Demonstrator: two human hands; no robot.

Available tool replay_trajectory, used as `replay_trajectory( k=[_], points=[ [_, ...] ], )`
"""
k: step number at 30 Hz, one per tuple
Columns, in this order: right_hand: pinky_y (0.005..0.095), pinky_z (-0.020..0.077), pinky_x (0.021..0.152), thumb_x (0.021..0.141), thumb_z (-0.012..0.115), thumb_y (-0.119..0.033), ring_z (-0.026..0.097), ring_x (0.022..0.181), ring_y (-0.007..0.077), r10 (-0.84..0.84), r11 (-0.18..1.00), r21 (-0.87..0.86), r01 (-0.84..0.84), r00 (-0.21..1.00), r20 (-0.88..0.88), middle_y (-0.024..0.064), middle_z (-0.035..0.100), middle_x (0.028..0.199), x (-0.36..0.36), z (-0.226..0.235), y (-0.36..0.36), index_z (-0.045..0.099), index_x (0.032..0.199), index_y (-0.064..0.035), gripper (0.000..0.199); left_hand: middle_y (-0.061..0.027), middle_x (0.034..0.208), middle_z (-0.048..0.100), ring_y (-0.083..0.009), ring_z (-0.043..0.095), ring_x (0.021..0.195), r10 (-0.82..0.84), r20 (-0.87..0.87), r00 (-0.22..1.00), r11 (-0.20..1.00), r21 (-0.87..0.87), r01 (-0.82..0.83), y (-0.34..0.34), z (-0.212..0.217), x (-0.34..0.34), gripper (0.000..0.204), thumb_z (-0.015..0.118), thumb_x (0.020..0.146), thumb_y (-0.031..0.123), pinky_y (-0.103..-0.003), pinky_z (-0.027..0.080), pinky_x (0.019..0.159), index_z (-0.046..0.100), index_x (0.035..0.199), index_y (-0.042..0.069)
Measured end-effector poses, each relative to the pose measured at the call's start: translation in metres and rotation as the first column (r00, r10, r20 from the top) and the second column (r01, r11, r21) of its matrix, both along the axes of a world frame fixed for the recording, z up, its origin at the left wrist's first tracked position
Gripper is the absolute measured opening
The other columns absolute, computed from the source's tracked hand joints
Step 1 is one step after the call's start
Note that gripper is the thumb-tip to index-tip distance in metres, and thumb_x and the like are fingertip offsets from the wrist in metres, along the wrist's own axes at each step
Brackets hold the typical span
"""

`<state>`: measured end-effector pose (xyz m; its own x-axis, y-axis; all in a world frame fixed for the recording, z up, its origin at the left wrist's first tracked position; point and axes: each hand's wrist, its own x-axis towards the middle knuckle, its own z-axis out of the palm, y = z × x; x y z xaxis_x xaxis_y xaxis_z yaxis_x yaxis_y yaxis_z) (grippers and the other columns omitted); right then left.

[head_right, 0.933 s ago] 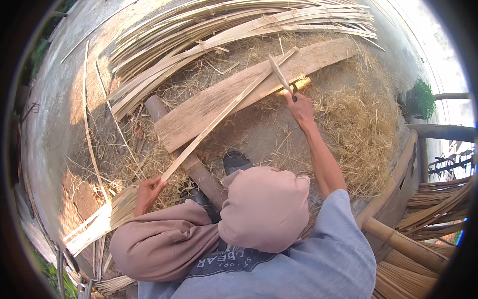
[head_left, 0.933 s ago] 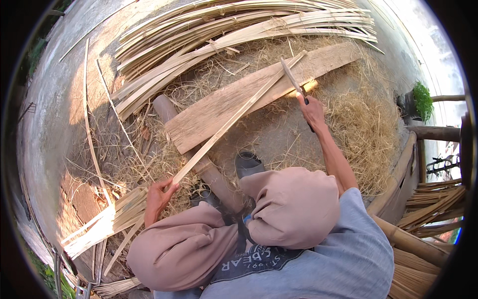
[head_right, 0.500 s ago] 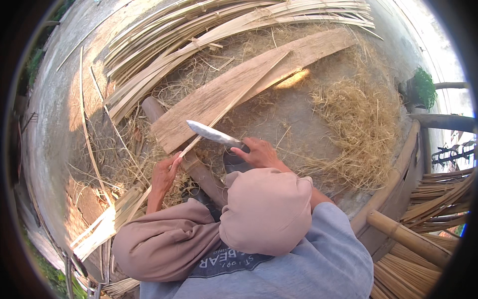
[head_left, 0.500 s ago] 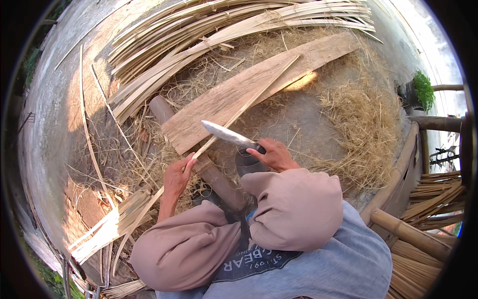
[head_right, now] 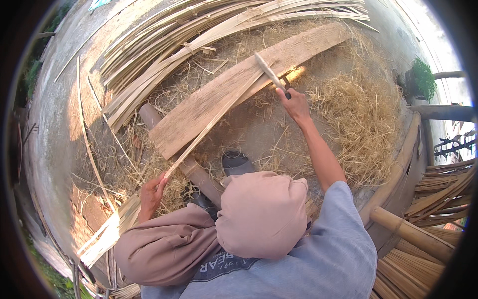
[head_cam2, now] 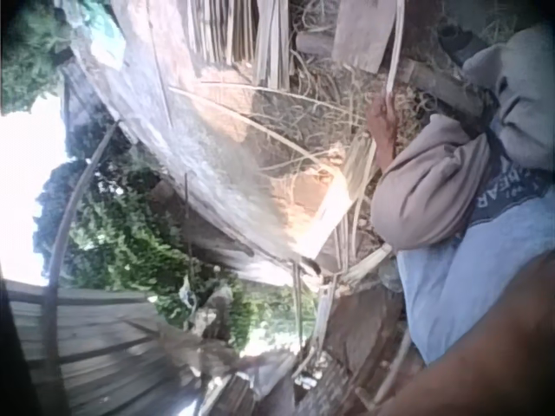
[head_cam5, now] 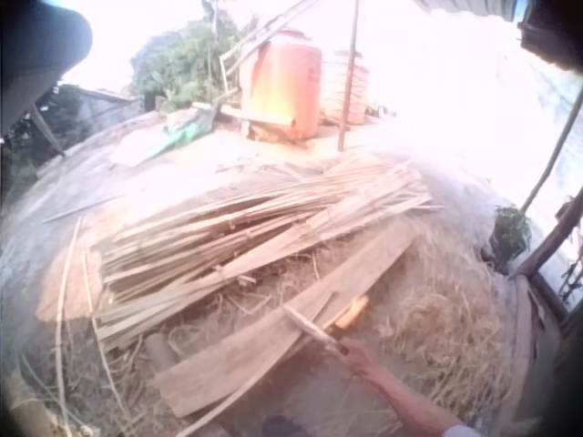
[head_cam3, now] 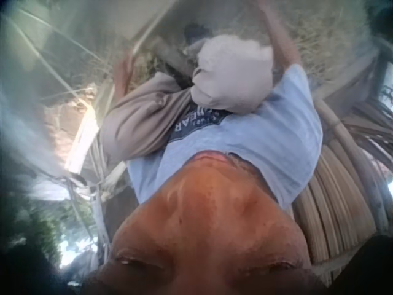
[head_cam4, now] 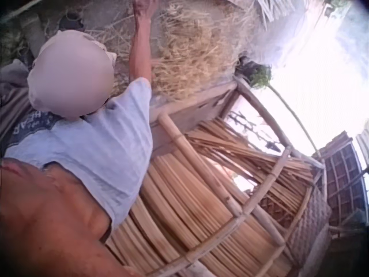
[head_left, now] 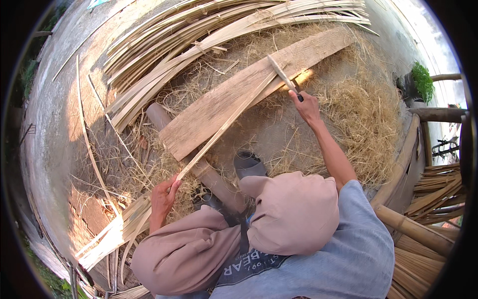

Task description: The person sits on the ground and uses a knife to split long bamboo strips into thinner slivers on a wooden plank. They repeatedly position each strip, split it with the knife, and place the finished slivers into a growing pile nearby.

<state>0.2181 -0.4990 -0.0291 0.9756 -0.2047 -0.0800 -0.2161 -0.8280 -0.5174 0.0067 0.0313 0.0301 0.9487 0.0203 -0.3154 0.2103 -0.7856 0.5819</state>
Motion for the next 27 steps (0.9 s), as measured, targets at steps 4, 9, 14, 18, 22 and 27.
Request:
replay_trajectory(
  k=[4,9,14,18,22,27],
  points=[
    [0.0458,0.0444,0.059,0.098,0.058,-0.063,0.058,0.058,0.0284,-0.192,0.979,0.075,0.190,0.981,0.018,0.0173,0.056,0.059,0.026,-0.015,-0.042,0.061,0.073,0.0030,0.071,-0.0135,0.073,0.070,-0.0232,0.066,0.067,0.021,0.102,0.995,0.997,-0.076,-0.014,0.010,-0.015,-0.009,0.036,0.071,0.097,0.038,-0.038,0.049,0.064,0.076,0.120,0.011],
    [0.0457,0.0462,0.060,0.097,0.063,-0.061,0.059,0.061,0.0340,0.336,0.941,0.092,-0.326,0.932,-0.138,0.0205,0.061,0.065,-0.034,0.016,0.049,0.062,0.076,0.0016,0.066,-0.0177,0.067,0.067,-0.0278,0.066,0.061,0.125,-0.447,0.886,0.978,-0.094,-0.186,-0.007,-0.005,-0.023,0.044,0.070,0.097,0.041,-0.043,0.046,0.059,0.063,0.080,0.001],
    [0.0474,0.0465,0.061,0.097,0.063,-0.060,0.060,0.061,0.0374,0.294,0.955,-0.036,-0.293,0.956,0.013,0.0200,0.060,0.063,-0.008,0.019,-0.006,0.063,0.077,-0.0002,0.063,-0.0253,0.068,0.060,-0.0493,0.057,0.069,-0.034,-0.094,0.995,0.986,0.160,0.049,-0.035,0.013,-0.034,0.045,0.066,0.099,0.042,-0.053,0.043,0.062,0.060,0.082,0.001],
    [0.0483,0.0459,0.061,0.097,0.060,-0.063,0.059,0.060,0.0374,-0.056,0.998,-0.002,0.056,0.998,0.034,0.0189,0.059,0.063,0.027,0.021,-0.037,0.063,0.077,0.0003,0.067,-0.0244,0.067,0.059,-0.0480,0.058,0.068,0.013,-0.014,1.000,0.985,0.171,-0.010,-0.034,0.005,-0.045,0.043,0.066,0.100,0.042,-0.054,0.042,0.062,0.059,0.083,0.003],
    [0.0430,0.0445,0.058,0.098,0.060,-0.061,0.055,0.056,0.0245,0.289,0.956,-0.061,-0.286,0.956,0.040,0.0131,0.052,0.058,-0.008,0.015,-0.004,0.058,0.071,0.0020,0.069,-0.0229,0.065,0.058,-0.0467,0.059,0.066,0.021,-0.028,0.999,0.987,0.157,-0.016,-0.039,0.002,-0.040,0.042,0.065,0.100,0.041,-0.053,0.042,0.059,0.059,0.081,0.004],
    [0.0457,0.0456,0.060,0.099,0.059,-0.062,0.060,0.058,0.0274,-0.166,0.975,0.141,0.172,0.985,-0.052,0.0151,0.054,0.059,0.010,0.016,-0.033,0.058,0.070,0.0021,0.070,-0.0254,0.068,0.058,-0.0495,0.056,0.067,0.014,-0.007,1.000,0.989,0.148,-0.013,-0.034,0.005,-0.036,0.040,0.063,0.102,0.038,-0.053,0.040,0.059,0.060,0.085,0.003]
  ],
)
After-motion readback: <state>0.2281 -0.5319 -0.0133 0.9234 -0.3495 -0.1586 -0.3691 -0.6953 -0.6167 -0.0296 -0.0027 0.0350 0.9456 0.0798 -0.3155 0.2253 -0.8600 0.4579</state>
